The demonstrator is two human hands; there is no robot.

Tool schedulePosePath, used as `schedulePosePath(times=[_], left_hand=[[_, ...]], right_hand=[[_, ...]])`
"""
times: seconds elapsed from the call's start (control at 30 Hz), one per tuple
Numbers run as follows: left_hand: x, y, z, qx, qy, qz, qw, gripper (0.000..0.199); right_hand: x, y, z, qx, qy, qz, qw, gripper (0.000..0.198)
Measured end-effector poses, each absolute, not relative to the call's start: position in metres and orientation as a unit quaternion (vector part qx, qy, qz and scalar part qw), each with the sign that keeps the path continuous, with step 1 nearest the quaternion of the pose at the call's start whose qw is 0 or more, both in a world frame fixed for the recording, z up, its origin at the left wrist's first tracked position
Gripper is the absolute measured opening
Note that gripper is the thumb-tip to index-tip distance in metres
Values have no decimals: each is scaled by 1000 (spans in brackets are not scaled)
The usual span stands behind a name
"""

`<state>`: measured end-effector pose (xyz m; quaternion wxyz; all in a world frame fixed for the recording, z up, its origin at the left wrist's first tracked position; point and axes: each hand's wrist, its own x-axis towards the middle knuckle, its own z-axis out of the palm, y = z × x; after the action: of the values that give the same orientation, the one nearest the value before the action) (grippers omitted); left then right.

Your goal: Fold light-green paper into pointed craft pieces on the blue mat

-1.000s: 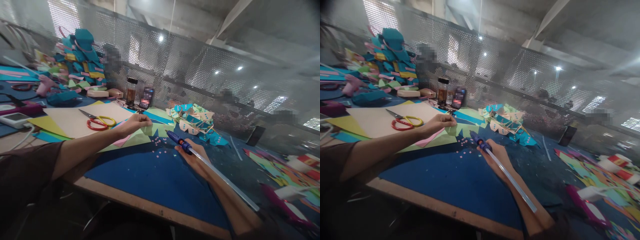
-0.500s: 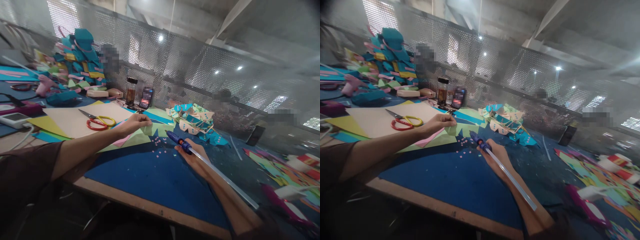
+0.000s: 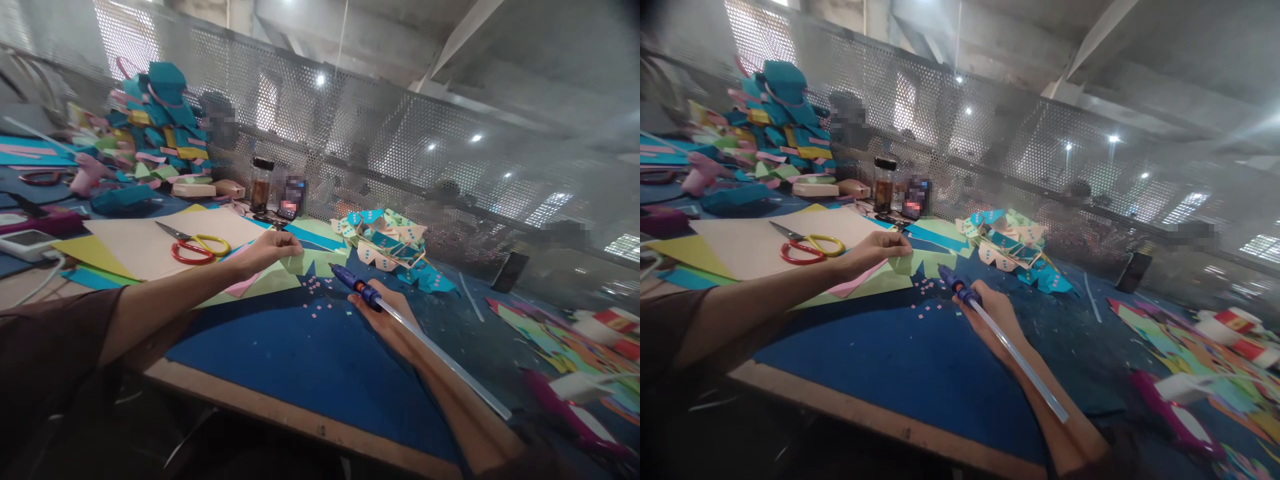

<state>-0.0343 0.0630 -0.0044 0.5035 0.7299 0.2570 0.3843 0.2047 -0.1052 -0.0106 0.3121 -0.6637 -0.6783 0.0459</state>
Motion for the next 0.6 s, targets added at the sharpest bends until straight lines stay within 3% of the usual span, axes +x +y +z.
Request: schedulePosePath(times=[0.6], left_hand=[[-34,65,-4,727,251,388,508,26]], right_hand=[[205,-106,-10,-669,-677,40,305,36]])
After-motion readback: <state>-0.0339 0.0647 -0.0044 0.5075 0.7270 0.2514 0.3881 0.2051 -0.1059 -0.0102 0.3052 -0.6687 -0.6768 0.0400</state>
